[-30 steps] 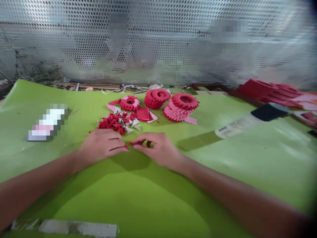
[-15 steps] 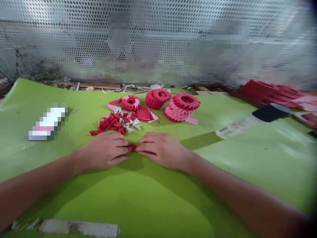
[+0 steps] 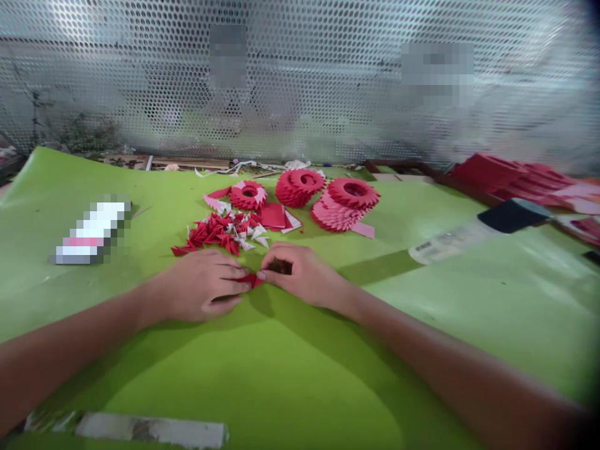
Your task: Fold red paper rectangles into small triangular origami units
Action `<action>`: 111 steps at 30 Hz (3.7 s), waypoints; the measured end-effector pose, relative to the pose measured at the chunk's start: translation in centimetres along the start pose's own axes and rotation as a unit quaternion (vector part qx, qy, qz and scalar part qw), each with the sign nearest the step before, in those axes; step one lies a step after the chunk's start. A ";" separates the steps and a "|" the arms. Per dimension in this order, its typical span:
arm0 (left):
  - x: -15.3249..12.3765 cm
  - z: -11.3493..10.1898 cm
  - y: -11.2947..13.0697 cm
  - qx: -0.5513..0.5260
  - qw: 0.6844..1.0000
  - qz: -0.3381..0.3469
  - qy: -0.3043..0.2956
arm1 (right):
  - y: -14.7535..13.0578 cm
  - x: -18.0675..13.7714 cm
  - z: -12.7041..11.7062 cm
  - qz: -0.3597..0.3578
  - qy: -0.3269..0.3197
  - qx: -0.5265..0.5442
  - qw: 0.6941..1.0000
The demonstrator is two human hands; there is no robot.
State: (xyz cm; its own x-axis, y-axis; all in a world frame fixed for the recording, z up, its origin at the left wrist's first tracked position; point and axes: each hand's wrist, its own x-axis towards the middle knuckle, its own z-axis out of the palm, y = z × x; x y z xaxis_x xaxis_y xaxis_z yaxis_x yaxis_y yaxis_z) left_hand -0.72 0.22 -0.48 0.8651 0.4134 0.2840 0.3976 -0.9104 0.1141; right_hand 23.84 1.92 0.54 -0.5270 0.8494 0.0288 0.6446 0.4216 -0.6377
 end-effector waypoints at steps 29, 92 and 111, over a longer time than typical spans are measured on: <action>0.3 0.1 0.7 0.008 0.999 -0.026 -0.045 | 1.7 -0.2 0.7 -0.107 0.003 -0.123 0.987; 0.2 -0.1 1.5 -0.423 0.871 -0.241 0.066 | -0.2 -1.8 0.8 -0.415 0.178 -0.179 0.874; 0.6 0.5 1.6 -0.293 0.931 -0.206 0.070 | -1.5 -2.0 0.8 -0.155 0.020 0.141 0.978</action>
State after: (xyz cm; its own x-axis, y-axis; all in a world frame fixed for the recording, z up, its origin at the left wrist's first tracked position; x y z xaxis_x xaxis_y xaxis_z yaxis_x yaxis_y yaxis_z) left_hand 0.55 -0.97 -0.62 0.6118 0.7603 0.2182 0.4155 -0.5436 0.7293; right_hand 23.46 -0.62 0.79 -0.6466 0.7090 0.2814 0.2756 0.5612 -0.7805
